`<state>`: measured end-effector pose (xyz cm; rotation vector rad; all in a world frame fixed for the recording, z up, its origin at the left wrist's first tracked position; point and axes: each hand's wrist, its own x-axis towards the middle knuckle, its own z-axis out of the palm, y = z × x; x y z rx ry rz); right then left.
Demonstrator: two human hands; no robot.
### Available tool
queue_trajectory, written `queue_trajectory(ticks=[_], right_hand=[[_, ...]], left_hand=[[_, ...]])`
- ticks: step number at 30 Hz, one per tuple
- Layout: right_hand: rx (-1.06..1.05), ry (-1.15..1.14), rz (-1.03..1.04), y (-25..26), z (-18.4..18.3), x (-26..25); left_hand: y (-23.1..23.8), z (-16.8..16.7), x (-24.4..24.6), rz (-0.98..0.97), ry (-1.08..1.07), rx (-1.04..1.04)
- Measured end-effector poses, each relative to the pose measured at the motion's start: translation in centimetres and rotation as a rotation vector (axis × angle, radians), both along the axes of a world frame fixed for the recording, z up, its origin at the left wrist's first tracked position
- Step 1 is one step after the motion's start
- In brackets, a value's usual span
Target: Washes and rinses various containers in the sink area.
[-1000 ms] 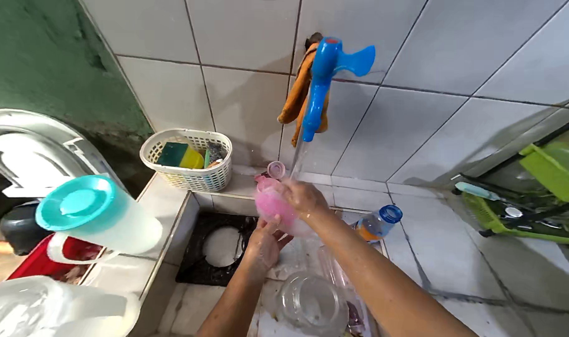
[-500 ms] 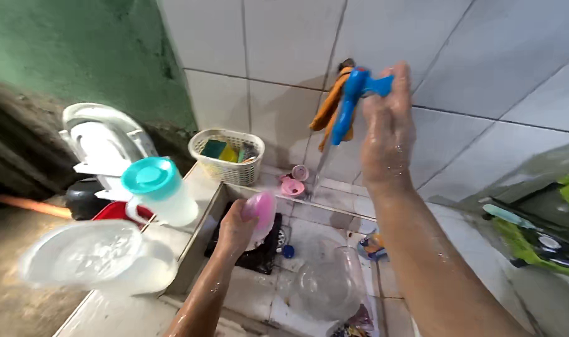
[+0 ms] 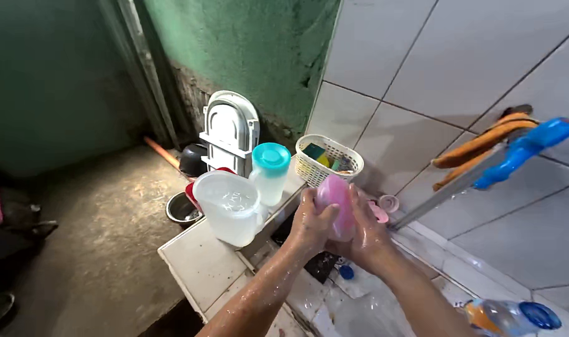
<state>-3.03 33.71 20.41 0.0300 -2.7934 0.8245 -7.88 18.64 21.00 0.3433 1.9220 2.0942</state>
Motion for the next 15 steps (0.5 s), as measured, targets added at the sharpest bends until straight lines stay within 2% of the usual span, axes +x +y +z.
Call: queue_trajectory(ticks=[1, 3, 5, 6, 7, 8, 10, 12, 15], right_hand=[[-0.064, 0.057, 0.047, -0.3, -1.0, -0.4], [-0.134, -0.097, 0.011, -0.5, -1.3, -1.0], [0.194, -0.409, -0.191, -0.7, -0.9, -2.0], [0.319, -0.493, -0.248, -0.9, -0.8, -2.4], [0.338, -0.490, -0.250, -1.3, -0.5, -2.7], [0.263, -0.420, -0.197, -1.9, 0.2, -2.9], [0.078, -0.198, 0.021, -3.9, 1.5, -3.5], [0.067, 0.004, 0.238, -7.1, 2.8, -5.0], [0.192, 0.040, 0.391, -11.5, 4.0, -8.6]], left_hand=[[-0.6, 0.5, 0.2, -0.025, 0.034, -0.038], [-2.3, 0.8, 0.7, -0.124, 0.112, -0.222], [-4.8, 0.8, 1.7, -0.265, 0.203, -0.562], [-6.3, 0.9, 2.2, -0.337, 0.234, -0.725], [-7.9, 0.9, 2.6, -0.416, 0.253, -0.828], [-9.7, 1.1, 2.7, -0.500, 0.249, -0.878], [-13.6, 2.0, 2.8, -0.551, 0.191, -0.917], [-17.5, 2.6, 2.6, -0.272, 0.237, -0.961], [-22.2, 3.1, -0.1, 0.253, 0.302, -0.898]])
